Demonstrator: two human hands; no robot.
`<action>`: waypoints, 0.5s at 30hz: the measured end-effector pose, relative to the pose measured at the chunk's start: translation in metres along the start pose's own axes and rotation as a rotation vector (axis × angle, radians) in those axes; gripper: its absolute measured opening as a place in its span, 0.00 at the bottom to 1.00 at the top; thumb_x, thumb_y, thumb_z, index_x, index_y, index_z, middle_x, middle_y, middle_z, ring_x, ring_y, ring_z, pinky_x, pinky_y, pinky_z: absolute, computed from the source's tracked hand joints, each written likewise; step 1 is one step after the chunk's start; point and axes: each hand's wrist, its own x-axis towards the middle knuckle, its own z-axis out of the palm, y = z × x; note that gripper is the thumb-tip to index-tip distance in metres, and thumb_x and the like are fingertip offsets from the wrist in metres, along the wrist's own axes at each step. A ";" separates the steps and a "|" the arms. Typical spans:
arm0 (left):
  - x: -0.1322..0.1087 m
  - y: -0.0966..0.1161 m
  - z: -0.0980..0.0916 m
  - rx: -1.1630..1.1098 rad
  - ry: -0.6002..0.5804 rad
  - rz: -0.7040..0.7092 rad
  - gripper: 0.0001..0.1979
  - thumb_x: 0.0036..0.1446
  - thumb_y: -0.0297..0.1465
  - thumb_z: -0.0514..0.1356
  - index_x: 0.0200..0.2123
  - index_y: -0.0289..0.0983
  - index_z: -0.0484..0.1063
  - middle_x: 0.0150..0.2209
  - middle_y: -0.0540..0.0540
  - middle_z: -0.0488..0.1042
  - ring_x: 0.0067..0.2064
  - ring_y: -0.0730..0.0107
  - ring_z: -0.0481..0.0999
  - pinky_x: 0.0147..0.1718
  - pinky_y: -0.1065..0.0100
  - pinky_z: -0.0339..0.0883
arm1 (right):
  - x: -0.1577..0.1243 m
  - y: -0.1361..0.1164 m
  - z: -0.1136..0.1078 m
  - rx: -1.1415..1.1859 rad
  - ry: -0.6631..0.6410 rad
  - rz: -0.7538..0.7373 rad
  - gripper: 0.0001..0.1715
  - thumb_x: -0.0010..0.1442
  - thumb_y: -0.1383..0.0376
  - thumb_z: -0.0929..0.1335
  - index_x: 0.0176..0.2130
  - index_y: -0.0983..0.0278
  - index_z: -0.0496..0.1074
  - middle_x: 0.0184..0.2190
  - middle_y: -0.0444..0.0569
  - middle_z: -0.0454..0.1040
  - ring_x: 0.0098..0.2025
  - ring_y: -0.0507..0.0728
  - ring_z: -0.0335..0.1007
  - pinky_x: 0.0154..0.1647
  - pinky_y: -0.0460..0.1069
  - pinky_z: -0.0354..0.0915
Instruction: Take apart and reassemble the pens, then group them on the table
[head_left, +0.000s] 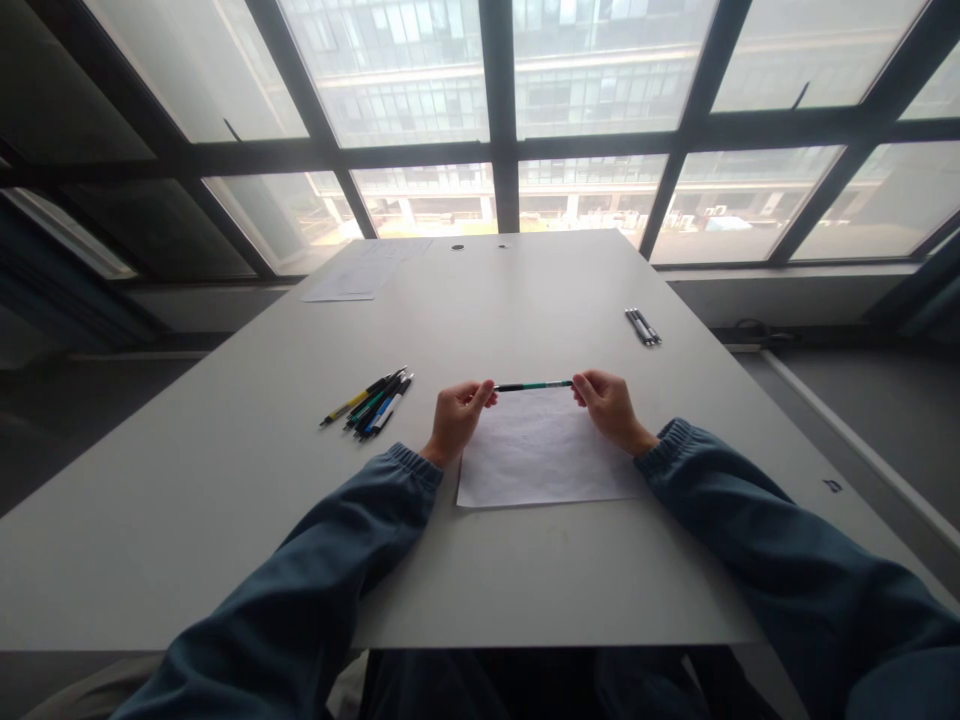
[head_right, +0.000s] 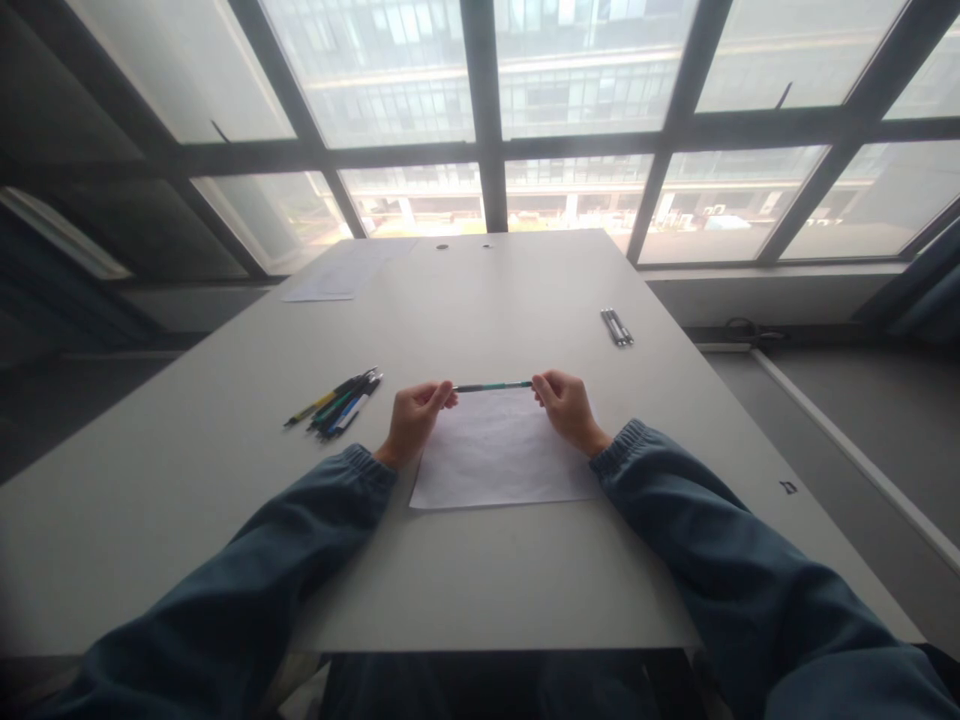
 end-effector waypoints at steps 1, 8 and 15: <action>0.000 0.000 0.000 -0.002 -0.001 -0.001 0.20 0.62 0.44 0.63 0.26 0.34 0.80 0.25 0.45 0.80 0.29 0.69 0.78 0.31 0.70 0.71 | 0.000 0.000 0.000 0.003 -0.001 0.001 0.27 0.63 0.46 0.68 0.27 0.64 0.73 0.20 0.46 0.71 0.23 0.52 0.66 0.25 0.47 0.62; -0.001 -0.001 0.001 -0.013 0.006 -0.010 0.20 0.61 0.44 0.63 0.26 0.34 0.80 0.25 0.45 0.80 0.28 0.68 0.78 0.31 0.69 0.71 | 0.000 -0.001 0.000 0.002 0.001 0.002 0.27 0.63 0.46 0.68 0.26 0.64 0.73 0.20 0.45 0.71 0.22 0.52 0.66 0.24 0.47 0.61; 0.000 0.000 0.001 -0.018 -0.010 0.000 0.20 0.61 0.44 0.63 0.26 0.35 0.79 0.26 0.45 0.79 0.29 0.69 0.78 0.31 0.69 0.71 | 0.000 -0.002 0.000 0.039 0.011 0.020 0.26 0.63 0.47 0.68 0.26 0.64 0.73 0.20 0.45 0.71 0.22 0.51 0.65 0.23 0.47 0.60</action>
